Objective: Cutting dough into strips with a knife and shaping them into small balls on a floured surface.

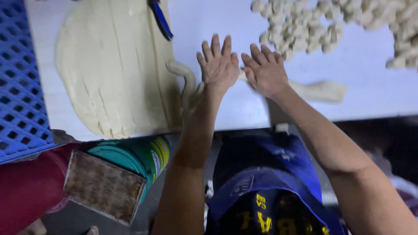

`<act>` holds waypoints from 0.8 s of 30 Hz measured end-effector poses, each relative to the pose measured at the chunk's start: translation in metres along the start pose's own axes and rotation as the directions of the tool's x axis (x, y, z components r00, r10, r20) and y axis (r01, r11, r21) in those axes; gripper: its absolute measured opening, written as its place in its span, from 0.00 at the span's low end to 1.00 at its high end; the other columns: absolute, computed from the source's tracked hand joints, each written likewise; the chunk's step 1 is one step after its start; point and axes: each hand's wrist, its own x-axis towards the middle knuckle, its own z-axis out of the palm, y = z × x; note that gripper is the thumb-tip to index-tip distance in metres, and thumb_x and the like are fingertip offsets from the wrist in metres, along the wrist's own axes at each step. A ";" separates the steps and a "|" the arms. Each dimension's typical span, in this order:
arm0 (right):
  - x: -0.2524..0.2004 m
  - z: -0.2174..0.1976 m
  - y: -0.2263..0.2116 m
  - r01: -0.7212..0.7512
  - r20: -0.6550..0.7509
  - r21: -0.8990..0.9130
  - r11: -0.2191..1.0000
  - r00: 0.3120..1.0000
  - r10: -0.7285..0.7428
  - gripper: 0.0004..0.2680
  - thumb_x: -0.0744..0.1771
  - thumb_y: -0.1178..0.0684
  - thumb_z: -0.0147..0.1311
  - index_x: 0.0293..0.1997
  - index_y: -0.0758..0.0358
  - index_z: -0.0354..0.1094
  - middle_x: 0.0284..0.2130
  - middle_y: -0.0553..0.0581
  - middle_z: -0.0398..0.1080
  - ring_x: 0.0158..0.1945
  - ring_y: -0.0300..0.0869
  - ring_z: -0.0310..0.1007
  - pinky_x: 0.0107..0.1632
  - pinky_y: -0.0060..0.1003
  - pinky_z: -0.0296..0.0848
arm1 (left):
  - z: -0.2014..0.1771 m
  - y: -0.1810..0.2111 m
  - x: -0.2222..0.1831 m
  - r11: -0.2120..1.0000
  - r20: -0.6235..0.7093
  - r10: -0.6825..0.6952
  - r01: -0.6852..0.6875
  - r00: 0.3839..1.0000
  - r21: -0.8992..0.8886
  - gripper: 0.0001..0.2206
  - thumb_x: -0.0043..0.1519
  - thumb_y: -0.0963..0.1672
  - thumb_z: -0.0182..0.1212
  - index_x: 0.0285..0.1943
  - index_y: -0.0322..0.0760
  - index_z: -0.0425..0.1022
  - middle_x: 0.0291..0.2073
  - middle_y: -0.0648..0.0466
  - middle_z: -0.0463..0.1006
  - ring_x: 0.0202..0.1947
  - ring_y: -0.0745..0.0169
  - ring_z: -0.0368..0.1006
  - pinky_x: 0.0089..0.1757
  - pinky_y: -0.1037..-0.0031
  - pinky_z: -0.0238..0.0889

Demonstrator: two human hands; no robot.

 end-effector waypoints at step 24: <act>-0.152 -0.034 0.134 -0.041 -0.078 -0.148 0.988 0.997 0.029 0.22 0.68 0.27 0.46 0.68 0.38 0.66 0.50 0.58 0.69 0.56 0.58 0.67 0.57 0.58 0.61 | 0.042 0.066 -0.084 0.864 -0.425 0.489 -0.490 0.762 0.115 0.30 0.48 0.62 0.65 0.51 0.46 0.73 0.35 0.52 0.69 0.39 0.49 0.69 0.43 0.54 0.60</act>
